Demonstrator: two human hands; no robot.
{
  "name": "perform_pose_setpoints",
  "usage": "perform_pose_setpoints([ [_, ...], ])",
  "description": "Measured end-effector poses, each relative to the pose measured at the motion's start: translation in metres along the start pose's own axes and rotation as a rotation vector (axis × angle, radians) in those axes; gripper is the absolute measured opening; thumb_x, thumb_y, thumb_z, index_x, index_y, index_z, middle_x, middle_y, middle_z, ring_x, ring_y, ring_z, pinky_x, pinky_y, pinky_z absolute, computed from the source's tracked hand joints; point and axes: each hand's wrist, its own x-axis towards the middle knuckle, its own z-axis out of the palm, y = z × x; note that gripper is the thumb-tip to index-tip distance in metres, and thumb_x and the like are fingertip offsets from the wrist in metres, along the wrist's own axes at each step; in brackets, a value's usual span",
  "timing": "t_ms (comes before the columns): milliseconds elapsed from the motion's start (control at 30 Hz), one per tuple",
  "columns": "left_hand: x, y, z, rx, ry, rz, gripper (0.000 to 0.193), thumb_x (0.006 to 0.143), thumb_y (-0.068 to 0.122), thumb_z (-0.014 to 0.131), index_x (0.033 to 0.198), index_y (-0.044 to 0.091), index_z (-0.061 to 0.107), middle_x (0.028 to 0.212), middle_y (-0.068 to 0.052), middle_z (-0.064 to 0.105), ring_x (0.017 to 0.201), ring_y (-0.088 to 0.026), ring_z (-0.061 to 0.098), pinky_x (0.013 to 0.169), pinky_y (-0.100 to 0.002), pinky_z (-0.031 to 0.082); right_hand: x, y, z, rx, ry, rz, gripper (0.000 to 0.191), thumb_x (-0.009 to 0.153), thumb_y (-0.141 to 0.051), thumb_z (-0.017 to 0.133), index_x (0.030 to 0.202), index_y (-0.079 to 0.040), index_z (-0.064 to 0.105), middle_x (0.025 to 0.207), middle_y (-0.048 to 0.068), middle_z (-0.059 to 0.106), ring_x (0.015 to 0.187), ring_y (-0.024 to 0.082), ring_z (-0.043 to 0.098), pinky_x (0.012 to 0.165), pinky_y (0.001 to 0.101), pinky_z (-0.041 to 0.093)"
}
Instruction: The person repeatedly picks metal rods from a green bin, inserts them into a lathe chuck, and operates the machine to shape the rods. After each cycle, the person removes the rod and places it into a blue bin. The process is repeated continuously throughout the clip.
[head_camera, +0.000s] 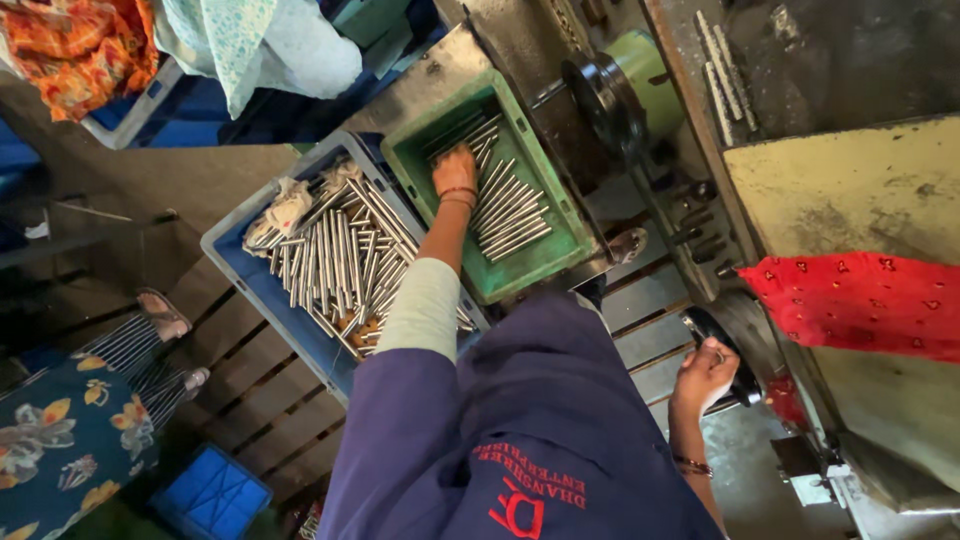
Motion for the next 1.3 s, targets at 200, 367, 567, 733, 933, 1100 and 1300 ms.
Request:
perform_pose_setpoints([
  [200, 0.033, 0.012, -0.001, -0.181, 0.226, 0.437, 0.026, 0.091, 0.012, 0.062, 0.116, 0.016, 0.067, 0.113, -0.009, 0.069, 0.103, -0.033, 0.069, 0.084, -0.046, 0.059, 0.001, 0.004, 0.0, -0.042, -0.01, -0.017, 0.025, 0.114, -0.028, 0.058, 0.114, -0.005, 0.048, 0.069, 0.002, 0.053, 0.055, 0.008, 0.046, 0.048, 0.0239, 0.035],
  [367, 0.053, 0.054, 0.005, -0.24, -0.059, -0.13, 0.022, 0.091, 0.036, 0.067, 0.104, 0.019, 0.073, 0.105, -0.012, 0.071, 0.102, -0.035, 0.066, 0.089, -0.051, 0.054, 0.006, 0.007, -0.003, -0.049, 0.017, -0.003, 0.025, 0.112, -0.028, 0.059, 0.112, -0.006, 0.048, 0.068, 0.001, 0.053, 0.055, 0.007, 0.047, 0.048, 0.0235, 0.035],
  [567, 0.041, 0.063, 0.013, -0.103, 0.217, -0.216, 0.025, 0.075, 0.036, 0.074, 0.093, 0.019, 0.075, 0.103, -0.012, 0.07, 0.101, -0.037, 0.063, 0.083, -0.058, 0.049, 0.003, 0.003, -0.008, -0.082, 0.028, -0.012, 0.026, 0.113, -0.028, 0.059, 0.11, -0.005, 0.047, 0.066, 0.002, 0.052, 0.054, 0.007, 0.046, 0.048, 0.0239, 0.034],
  [733, 0.014, 0.028, 0.013, -0.249, 0.188, -0.296, 0.027, 0.091, 0.038, 0.072, 0.109, 0.017, 0.071, 0.116, -0.014, 0.065, 0.113, -0.037, 0.059, 0.095, -0.054, 0.049, 0.002, -0.004, -0.005, -0.047, 0.039, 0.054, 0.025, 0.112, -0.028, 0.059, 0.11, -0.006, 0.048, 0.064, 0.001, 0.051, 0.051, 0.008, 0.043, 0.047, 0.0248, 0.032],
  [933, -0.062, 0.037, 0.023, -0.221, 0.07, -0.261, 0.074, 0.067, 0.044, 0.081, 0.13, 0.014, 0.057, 0.129, -0.015, 0.053, 0.121, -0.041, 0.051, 0.097, -0.051, 0.047, 0.006, -0.008, 0.004, -0.028, -0.016, -0.028, 0.023, 0.114, -0.027, 0.059, 0.11, -0.005, 0.051, 0.069, 0.001, 0.053, 0.057, 0.007, 0.047, 0.052, 0.0234, 0.036],
  [1100, -0.058, 0.031, 0.025, -0.099, 0.137, -0.123, 0.046, 0.095, 0.01, 0.056, 0.14, 0.021, 0.059, 0.136, -0.008, 0.054, 0.122, -0.035, 0.055, 0.099, -0.048, 0.05, 0.009, -0.007, -0.001, 0.025, -0.023, -0.074, 0.024, 0.114, -0.027, 0.058, 0.11, -0.005, 0.049, 0.07, 0.001, 0.052, 0.057, 0.007, 0.046, 0.051, 0.0237, 0.036],
  [1300, -0.035, 0.015, 0.02, -0.118, 0.225, 0.085, 0.039, 0.093, 0.005, 0.052, 0.126, 0.019, 0.067, 0.13, -0.007, 0.06, 0.117, -0.034, 0.058, 0.095, -0.043, 0.057, 0.001, 0.006, -0.02, -0.116, 0.057, -0.04, 0.025, 0.114, -0.027, 0.058, 0.109, -0.004, 0.049, 0.068, 0.003, 0.051, 0.056, 0.008, 0.047, 0.05, 0.0244, 0.035],
])
